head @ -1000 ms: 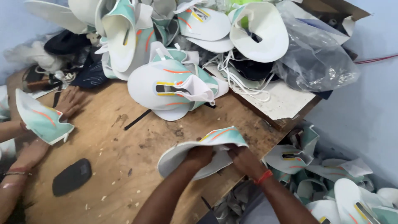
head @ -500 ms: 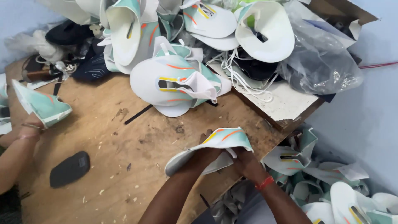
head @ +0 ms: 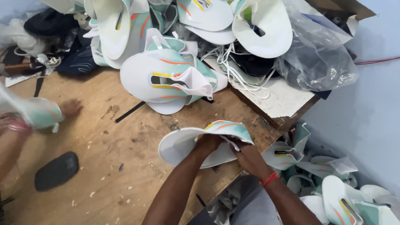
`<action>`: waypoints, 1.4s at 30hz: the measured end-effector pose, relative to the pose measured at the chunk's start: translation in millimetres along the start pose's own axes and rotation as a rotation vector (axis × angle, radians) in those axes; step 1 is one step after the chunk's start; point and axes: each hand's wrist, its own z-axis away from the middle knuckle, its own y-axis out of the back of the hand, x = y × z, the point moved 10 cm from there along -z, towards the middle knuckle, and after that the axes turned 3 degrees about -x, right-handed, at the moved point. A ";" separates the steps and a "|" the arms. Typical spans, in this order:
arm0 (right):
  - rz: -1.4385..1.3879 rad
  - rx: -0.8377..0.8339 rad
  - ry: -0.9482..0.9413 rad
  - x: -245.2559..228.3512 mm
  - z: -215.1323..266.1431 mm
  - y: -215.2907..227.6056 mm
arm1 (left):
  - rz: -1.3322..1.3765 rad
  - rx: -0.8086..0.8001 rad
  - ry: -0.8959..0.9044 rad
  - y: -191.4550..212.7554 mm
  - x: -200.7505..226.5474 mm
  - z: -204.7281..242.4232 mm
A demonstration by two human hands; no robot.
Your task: Inspecting and organizing shoe upper components at a manufacturing workbench.
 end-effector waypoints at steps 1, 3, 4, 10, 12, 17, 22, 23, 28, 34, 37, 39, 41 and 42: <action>0.111 -0.099 -0.073 7.5 -1.4 -11.0 | -0.004 0.002 -0.005 -1.0 -1.6 4.7; 0.221 -0.196 -0.152 18.1 5.8 -21.4 | -0.013 0.000 -0.021 -3.9 -1.4 11.3; 0.317 -0.170 0.051 -0.4 9.4 -22.5 | -0.021 -0.001 -0.032 -3.8 -0.9 11.9; 0.643 -0.055 0.386 -64.5 42.9 -24.4 | -0.046 -0.023 -0.074 -19.8 -2.4 29.2; 0.666 -0.051 0.459 -65.8 50.3 -33.0 | -0.054 -0.023 -0.084 -20.4 -2.6 35.9; 0.432 -0.159 0.356 -59.7 43.2 -43.6 | -0.079 -0.010 -0.115 -9.7 2.9 45.8; 0.473 -0.216 0.253 -53.9 31.5 -39.0 | -0.119 -0.002 -0.154 -4.7 9.7 55.9; 0.567 -0.307 0.192 -35.8 29.8 -47.1 | -0.130 0.003 -0.164 -1.3 11.6 56.1; 0.784 -0.194 0.076 9.6 6.0 -88.1 | -0.175 0.009 -0.227 35.3 82.2 39.6; 0.663 0.003 0.456 -41.7 3.6 -72.6 | -0.222 0.016 -0.296 44.6 153.0 66.7; 0.535 0.104 0.402 -26.4 -0.3 -81.5 | -0.233 0.011 -0.323 31.5 161.2 89.3; 0.600 0.064 0.294 -23.8 -1.1 -85.5 | -0.238 0.016 -0.333 21.6 163.8 102.3; 0.337 -0.228 0.141 -52.9 13.5 -68.4 | -0.250 0.014 -0.351 16.0 167.6 111.7; 0.346 -0.218 0.144 -64.6 23.8 -55.6 | -0.257 0.025 -0.368 17.6 170.7 106.6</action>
